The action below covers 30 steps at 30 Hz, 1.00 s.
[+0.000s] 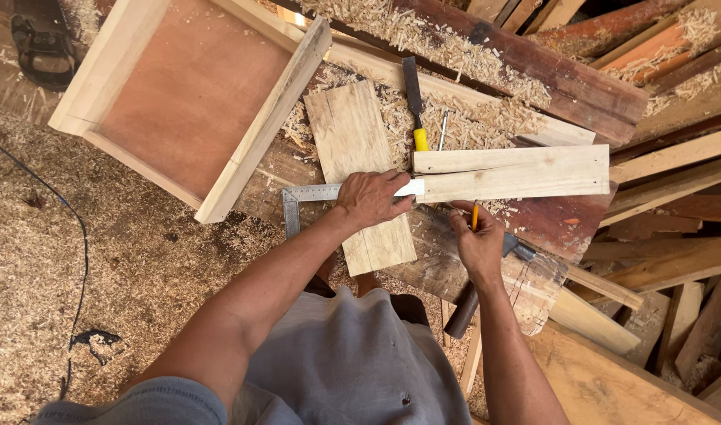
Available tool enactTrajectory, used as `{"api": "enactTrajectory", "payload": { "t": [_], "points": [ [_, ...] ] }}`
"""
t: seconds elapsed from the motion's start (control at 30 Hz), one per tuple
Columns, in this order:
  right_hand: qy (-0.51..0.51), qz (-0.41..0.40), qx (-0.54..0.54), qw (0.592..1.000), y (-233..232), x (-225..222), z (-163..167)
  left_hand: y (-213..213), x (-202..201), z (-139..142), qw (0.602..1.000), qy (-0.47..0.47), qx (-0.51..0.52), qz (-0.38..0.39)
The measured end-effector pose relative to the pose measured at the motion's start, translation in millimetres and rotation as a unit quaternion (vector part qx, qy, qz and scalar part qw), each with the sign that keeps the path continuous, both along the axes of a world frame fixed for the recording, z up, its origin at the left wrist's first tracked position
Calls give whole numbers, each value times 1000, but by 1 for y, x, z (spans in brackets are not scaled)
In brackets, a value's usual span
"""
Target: The person fits wooden boards around a plywood box frame on a workbench, hammers nails into a board, marks boards with a pencil using a try square, and positions a board against the box, holding it in place at the end.
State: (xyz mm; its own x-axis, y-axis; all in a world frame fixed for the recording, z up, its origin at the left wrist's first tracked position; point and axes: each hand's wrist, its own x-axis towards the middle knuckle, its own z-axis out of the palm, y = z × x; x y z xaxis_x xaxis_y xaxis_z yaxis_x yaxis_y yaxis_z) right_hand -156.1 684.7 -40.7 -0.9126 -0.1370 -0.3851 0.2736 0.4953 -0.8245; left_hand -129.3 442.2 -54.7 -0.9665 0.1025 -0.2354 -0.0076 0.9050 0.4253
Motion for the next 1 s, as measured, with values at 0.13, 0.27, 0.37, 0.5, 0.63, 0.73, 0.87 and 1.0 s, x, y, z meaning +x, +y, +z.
{"api": "enactTrajectory", "payload": {
  "t": [0.13,0.27,0.37,0.5,0.63,0.73,0.87,1.0],
  "points": [
    [4,6,2,1000,0,-2,-7,2,-4,-9,998,-62,-3,-2],
    [32,-4,-57,998,-3,-5,-24,5,1,-16,999,31,6,36],
    [-3,20,-59,998,-12,-7,-31,-1,11,-13,993,70,8,96],
    [126,152,112,974,-40,-9,-24,-28,30,-1,981,43,-19,187],
    [74,229,261,935,-81,7,-2,-66,59,11,951,52,1,304],
    [241,291,164,911,-120,27,15,-91,76,14,928,72,18,365],
    [133,269,287,910,-169,29,37,-122,91,13,928,-7,-22,373],
    [30,264,378,887,-215,21,49,-149,103,5,926,-13,-2,377]
  ]
}}
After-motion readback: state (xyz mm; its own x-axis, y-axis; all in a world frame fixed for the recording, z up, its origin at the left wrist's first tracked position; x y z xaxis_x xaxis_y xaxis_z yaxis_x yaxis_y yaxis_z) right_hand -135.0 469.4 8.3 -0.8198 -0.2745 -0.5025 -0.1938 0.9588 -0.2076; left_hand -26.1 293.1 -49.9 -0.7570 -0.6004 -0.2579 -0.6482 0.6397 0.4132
